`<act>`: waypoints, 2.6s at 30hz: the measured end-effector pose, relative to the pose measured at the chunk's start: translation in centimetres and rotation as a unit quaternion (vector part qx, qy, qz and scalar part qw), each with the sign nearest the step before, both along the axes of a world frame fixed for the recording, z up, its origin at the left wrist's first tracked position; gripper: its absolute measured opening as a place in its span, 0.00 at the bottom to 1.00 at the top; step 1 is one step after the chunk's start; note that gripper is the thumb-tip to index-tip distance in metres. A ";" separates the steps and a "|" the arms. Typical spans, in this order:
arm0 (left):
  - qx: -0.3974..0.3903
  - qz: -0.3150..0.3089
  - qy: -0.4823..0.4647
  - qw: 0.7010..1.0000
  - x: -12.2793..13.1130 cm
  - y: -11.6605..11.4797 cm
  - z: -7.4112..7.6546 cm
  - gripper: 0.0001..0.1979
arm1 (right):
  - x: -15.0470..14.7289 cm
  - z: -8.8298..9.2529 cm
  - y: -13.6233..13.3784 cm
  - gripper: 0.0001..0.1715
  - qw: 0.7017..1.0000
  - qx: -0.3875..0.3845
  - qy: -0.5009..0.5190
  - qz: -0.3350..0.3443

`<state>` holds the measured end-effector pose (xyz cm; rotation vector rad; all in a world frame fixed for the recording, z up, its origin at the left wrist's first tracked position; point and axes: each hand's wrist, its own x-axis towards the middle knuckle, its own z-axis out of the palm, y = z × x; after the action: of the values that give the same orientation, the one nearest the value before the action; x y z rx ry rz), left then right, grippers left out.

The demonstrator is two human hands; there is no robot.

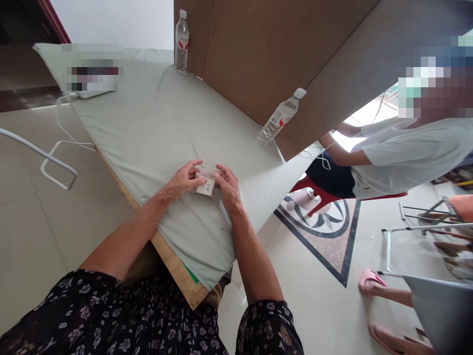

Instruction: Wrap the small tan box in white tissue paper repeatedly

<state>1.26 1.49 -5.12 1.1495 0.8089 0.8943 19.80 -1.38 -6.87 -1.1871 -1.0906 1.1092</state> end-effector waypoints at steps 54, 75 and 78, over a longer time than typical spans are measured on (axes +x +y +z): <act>0.175 0.209 0.163 0.948 0.5 0.4 -1.1 0.21 | -2.9 0.1 -3.1 0.19 0.795 0.229 -0.562 -0.017; 0.150 0.207 0.125 0.959 0.6 0.7 -0.9 0.15 | -3.1 -0.5 -2.9 0.18 0.808 0.230 -0.540 -0.041; 0.118 0.205 0.101 0.966 0.7 0.7 -0.9 0.14 | -2.1 -0.1 -4.1 0.16 0.839 0.241 -0.470 -0.134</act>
<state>1.93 2.22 -5.98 1.3212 1.1583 1.2553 17.65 -5.50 -6.99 -1.4192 -1.7318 -0.0705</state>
